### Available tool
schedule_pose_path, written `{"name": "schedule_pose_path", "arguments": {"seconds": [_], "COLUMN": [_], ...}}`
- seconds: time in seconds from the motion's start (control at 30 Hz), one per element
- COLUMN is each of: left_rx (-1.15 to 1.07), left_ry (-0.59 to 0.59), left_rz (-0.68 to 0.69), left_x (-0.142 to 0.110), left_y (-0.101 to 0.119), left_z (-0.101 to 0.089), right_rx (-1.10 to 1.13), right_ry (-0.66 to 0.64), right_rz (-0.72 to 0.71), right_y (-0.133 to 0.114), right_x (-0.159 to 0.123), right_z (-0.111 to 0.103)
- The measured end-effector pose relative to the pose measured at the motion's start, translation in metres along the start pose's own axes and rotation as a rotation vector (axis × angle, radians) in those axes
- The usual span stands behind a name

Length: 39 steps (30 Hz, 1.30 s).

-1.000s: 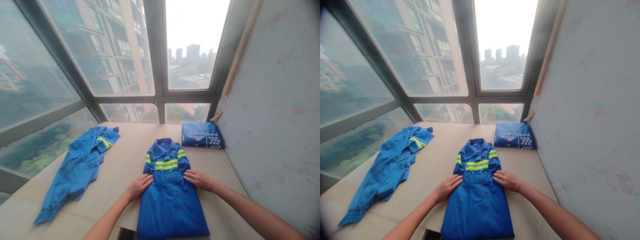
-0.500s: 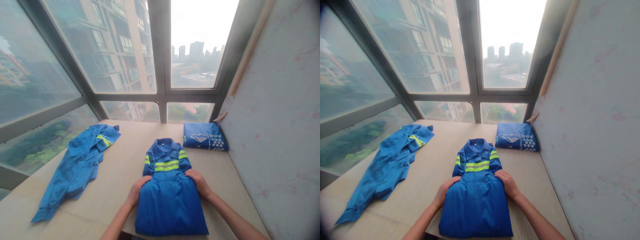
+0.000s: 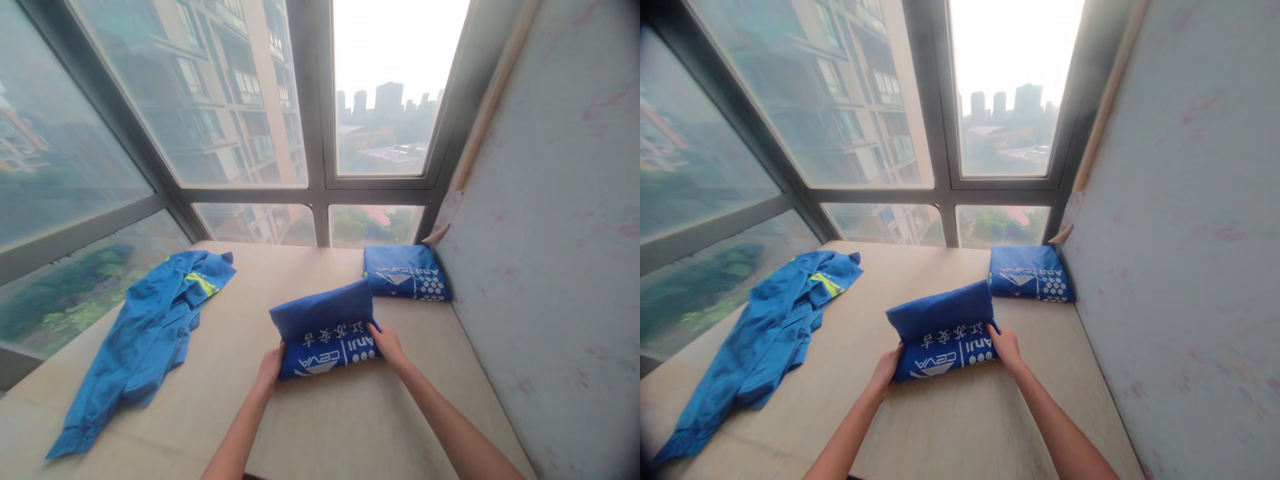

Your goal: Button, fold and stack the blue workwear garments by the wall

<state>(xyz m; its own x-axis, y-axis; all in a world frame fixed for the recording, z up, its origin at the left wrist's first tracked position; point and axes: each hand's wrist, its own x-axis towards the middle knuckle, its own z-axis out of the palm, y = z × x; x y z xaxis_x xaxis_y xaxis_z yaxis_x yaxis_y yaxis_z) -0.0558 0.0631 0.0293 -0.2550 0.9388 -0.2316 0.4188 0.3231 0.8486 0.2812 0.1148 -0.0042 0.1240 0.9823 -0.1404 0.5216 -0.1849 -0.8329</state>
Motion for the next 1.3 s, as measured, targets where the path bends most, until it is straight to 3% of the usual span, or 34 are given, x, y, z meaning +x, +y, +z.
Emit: {"name": "schedule_pose_path", "arguments": {"seconds": [0.3,0.43,0.57,0.67,0.77,0.83,0.93,1.03,1.13,1.3], "left_rx": [0.097,0.163,0.270,0.366,0.543,0.683,0.835,0.913,0.936,0.977], "left_ry": [0.102,0.164,0.207,0.308,0.384,0.310,0.130,0.047,0.043,0.082], "left_rz": [0.084,0.115,0.081,0.084,0.343,0.555,0.694,0.661,0.592,0.576], "left_x": [-0.006,-0.007,-0.014,-0.023,-0.024,-0.016,0.007,0.035,0.055,0.063], "left_y": [-0.006,-0.006,-0.008,0.001,0.027,0.048,0.066,0.060,0.043,0.032], "left_z": [0.000,0.004,0.007,0.010,0.022,0.036,0.057,0.068,0.070,0.072], "right_rx": [-0.085,-0.096,-0.254,-0.366,-0.418,-0.476,-0.586,-0.659,-0.682,-0.669], "right_ry": [0.003,0.069,0.123,0.276,0.292,0.183,0.043,-0.022,-0.053,-0.043], "right_rz": [0.001,-0.056,-0.062,-0.214,-0.491,-0.633,-0.687,-0.593,-0.464,-0.429], "right_y": [0.007,0.010,0.017,0.010,-0.017,-0.040,-0.062,-0.060,-0.045,-0.035], "right_x": [-0.011,-0.019,-0.030,-0.033,-0.029,-0.022,-0.005,0.017,0.033,0.041], "right_z": [-0.004,-0.005,-0.007,-0.006,0.001,0.010,0.026,0.036,0.040,0.042]}}
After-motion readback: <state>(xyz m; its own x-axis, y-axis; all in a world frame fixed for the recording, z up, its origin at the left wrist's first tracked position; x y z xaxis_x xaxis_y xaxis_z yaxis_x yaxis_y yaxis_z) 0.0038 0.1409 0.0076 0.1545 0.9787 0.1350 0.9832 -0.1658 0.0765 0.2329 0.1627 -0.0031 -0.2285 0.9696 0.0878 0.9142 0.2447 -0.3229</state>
